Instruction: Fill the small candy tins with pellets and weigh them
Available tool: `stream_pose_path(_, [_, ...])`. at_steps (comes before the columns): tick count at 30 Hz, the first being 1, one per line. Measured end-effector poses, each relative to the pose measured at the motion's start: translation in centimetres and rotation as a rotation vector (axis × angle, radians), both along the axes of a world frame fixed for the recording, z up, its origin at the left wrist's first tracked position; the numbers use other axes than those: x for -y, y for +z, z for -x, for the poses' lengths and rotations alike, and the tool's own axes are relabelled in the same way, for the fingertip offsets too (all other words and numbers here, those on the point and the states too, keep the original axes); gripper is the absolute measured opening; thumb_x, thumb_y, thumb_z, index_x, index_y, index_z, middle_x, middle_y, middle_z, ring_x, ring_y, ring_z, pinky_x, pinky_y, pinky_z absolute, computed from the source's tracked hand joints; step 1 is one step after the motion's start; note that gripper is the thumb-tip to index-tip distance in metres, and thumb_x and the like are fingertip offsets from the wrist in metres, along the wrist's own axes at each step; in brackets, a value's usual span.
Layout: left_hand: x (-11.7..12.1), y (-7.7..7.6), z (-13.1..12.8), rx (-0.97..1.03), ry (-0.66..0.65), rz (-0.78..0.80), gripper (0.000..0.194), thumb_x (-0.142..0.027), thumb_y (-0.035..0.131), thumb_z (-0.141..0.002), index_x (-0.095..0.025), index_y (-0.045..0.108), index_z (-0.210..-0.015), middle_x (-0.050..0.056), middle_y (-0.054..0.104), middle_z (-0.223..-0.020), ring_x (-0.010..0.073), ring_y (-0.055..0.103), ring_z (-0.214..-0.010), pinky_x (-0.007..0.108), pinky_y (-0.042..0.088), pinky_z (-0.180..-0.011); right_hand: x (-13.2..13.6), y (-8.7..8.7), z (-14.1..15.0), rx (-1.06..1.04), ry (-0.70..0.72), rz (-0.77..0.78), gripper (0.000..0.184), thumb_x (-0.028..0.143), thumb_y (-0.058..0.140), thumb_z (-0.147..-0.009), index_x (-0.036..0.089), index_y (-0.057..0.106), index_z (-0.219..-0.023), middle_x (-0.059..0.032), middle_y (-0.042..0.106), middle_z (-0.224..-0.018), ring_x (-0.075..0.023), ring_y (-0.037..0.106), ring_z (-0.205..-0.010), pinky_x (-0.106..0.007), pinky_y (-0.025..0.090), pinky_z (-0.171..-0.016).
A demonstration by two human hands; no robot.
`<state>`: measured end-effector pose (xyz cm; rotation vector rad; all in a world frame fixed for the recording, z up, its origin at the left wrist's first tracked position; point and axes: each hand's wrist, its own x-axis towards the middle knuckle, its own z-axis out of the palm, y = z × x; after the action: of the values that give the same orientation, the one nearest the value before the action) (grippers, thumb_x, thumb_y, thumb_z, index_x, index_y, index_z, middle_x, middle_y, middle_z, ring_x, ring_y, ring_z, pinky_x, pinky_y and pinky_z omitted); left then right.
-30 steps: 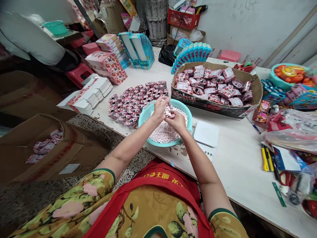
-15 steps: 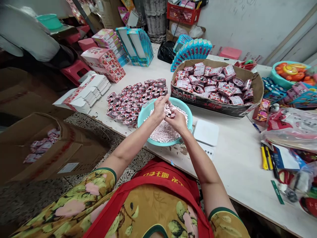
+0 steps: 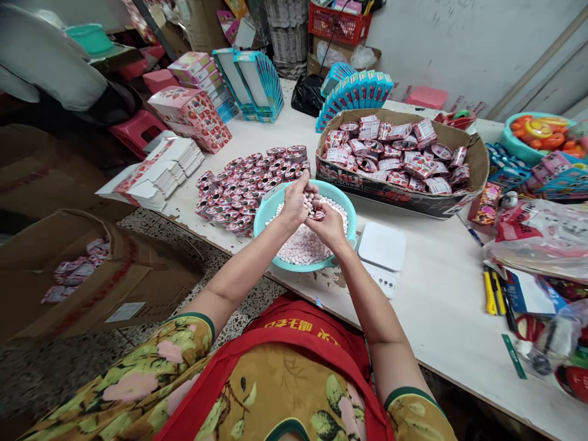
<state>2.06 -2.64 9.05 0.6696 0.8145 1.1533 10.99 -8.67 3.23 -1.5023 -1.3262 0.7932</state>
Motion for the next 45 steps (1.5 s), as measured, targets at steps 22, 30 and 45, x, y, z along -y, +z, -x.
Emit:
stream_pose_path(22, [0.8, 2.0, -0.3, -0.054, -0.036, -0.046, 0.063, -0.069, 0.076, -0.082, -0.018, 0.043, -0.061, -0.007, 0.035, -0.049, 0.0012, 0.026, -0.038, 0.018, 0.019, -0.037, 0.7, 0.4, 0.3, -0.119, -0.053, -0.132, 0.046, 0.046, 0.078, -0.069, 0.019, 0.072, -0.106, -0.0059, 0.077, -0.102, -0.0236, 0.068, -0.093, -0.037, 0.053, -0.092])
stream_pose_path(30, [-0.6, 2.6, 1.3, -0.004, -0.017, -0.042, 0.056, -0.068, 0.073, -0.085, -0.020, 0.051, -0.067, -0.006, 0.041, -0.050, 0.0021, 0.032, -0.037, 0.018, 0.022, -0.035, 1.8, 0.4, -0.7, -0.323, -0.022, -0.071, 0.055, 0.048, 0.086, -0.063, 0.020, 0.073, -0.108, -0.0069, 0.077, -0.107, -0.0245, 0.071, -0.097, -0.039, 0.055, -0.094])
stream_pose_path(45, [1.0, -0.2, 1.0, 0.001, -0.020, 0.057, 0.064, -0.072, 0.069, -0.085, -0.020, 0.041, -0.060, -0.006, 0.035, -0.051, 0.0038, 0.031, -0.039, 0.020, 0.024, -0.037, 4.0, 0.1, -3.6, -0.070, -0.068, -0.081, 0.045, 0.044, 0.084, -0.068, 0.022, 0.077, -0.107, -0.0070, 0.074, -0.108, -0.0259, 0.069, -0.102, -0.041, 0.052, -0.101])
